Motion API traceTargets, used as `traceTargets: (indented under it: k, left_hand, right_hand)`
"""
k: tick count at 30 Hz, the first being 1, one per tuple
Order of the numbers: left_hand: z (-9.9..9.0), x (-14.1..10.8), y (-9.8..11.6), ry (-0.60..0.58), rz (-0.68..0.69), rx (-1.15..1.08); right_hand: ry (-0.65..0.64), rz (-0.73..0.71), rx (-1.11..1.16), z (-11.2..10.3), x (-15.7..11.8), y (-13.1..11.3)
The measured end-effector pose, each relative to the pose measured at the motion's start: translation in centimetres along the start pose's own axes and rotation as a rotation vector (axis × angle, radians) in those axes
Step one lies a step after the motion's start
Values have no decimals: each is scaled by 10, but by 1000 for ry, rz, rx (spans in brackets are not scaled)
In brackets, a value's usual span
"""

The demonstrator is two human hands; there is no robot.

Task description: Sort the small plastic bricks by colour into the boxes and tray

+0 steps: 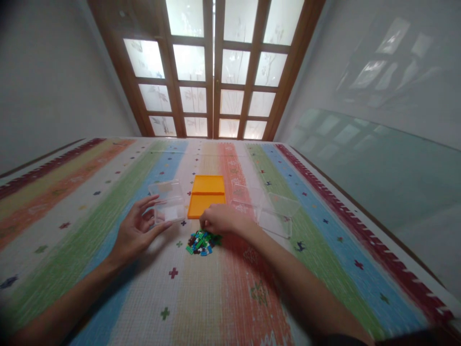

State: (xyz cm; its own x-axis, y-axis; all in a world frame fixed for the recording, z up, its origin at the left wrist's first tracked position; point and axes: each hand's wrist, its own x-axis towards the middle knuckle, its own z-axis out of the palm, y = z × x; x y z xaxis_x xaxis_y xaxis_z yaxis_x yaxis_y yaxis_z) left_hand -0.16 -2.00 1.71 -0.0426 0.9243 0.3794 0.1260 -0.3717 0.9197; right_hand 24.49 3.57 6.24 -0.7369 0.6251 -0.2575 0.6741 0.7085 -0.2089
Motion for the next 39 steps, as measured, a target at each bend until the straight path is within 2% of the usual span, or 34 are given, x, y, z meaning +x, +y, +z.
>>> traceTargets:
  k: [9,18,31,39]
  left_hand:
    - [4,-3,1,-24,-32,11]
    - [2,-3,3,-87,-93,39]
    - [4,-7,3,-89,-133,38]
    - [0,-6,3,-118,-48,118]
  right_hand:
    - [-14,-5,-21,-2,1,-6]
    - [-103,27,-83,-18,-4,-17]
    - [-48,22,-96,-11,-1,-13]
    - [-39,22,-99,-10,0,-12]
